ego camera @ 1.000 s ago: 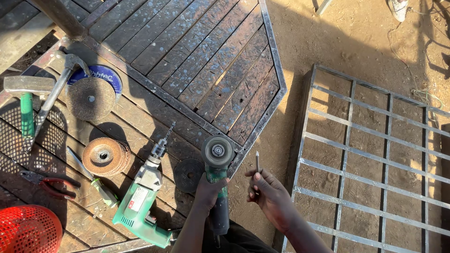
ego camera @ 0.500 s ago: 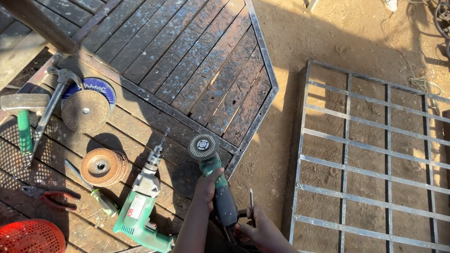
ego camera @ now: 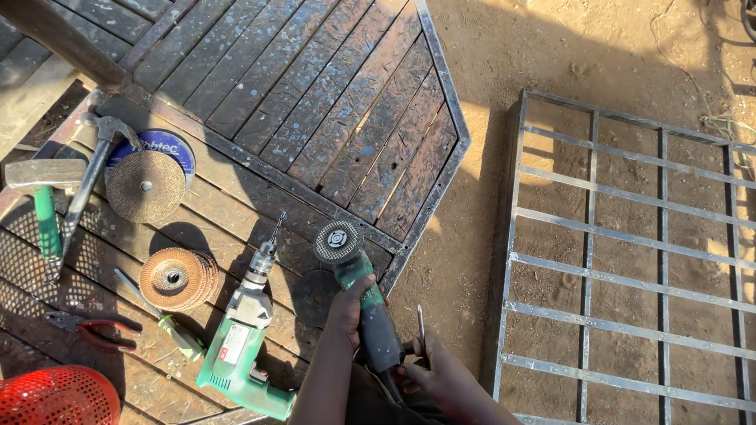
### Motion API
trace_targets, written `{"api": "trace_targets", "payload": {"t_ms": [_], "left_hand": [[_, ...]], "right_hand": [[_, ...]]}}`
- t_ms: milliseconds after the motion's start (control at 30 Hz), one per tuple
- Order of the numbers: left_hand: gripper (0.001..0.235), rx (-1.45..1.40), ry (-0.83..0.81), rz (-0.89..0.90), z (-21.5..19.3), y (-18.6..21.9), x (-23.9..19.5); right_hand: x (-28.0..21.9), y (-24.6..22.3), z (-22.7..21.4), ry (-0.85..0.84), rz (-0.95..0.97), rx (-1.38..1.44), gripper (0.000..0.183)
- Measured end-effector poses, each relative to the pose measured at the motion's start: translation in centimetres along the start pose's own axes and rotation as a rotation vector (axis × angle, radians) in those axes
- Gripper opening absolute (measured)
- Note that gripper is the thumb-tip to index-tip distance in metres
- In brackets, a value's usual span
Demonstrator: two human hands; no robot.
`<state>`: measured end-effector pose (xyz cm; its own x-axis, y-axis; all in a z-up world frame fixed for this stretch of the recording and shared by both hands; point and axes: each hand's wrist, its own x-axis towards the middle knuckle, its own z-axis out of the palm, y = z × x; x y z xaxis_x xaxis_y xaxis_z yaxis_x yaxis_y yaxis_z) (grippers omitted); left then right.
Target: Adjusting the grinding disc on an angle grinder using a small metal rod
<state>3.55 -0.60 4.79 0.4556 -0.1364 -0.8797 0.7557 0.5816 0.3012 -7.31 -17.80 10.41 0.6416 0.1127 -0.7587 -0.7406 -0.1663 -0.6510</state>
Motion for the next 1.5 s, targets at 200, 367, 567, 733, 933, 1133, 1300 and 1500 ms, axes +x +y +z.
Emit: {"api": "trace_targets", "payload": {"t_ms": [200,367,567,733,933,1133,1300,1500], "left_hand": [[0.030,-0.054,-0.028,-0.046,0.0,0.2,0.0],[0.031,-0.048,-0.039,-0.048,-0.6,0.1,0.7],[0.036,-0.064,-0.084,-0.096,-0.6,-0.6,0.4],[0.029,0.062,-0.003,-0.033,0.4,0.3,1.1],[0.027,-0.007,-0.015,0.016,0.6,0.3,0.7],[0.052,0.387,0.196,0.163,-0.2,-0.3,0.5],[0.046,0.367,0.163,0.245,-1.4,-2.3,2.8],[0.050,0.360,0.149,0.320,-2.1,-3.0,3.2]], "right_hand": [[1.1,-0.7,-1.1,0.041,-0.067,-0.527,0.051],[0.2,-2.6,-1.0,-0.016,-0.058,-0.604,0.044],[0.0,-0.5,-1.1,-0.063,-0.179,-0.462,0.041],[1.0,-1.2,-1.0,0.065,-0.115,-0.653,0.039],[1.6,-0.4,-1.1,0.060,-0.055,-0.588,0.043],[1.1,-5.0,-3.4,-0.015,0.051,-0.644,0.037],[1.7,-7.1,-3.3,0.168,-0.066,-0.809,0.029],[3.0,-8.9,-0.9,0.268,-0.228,-0.858,0.024]]}}
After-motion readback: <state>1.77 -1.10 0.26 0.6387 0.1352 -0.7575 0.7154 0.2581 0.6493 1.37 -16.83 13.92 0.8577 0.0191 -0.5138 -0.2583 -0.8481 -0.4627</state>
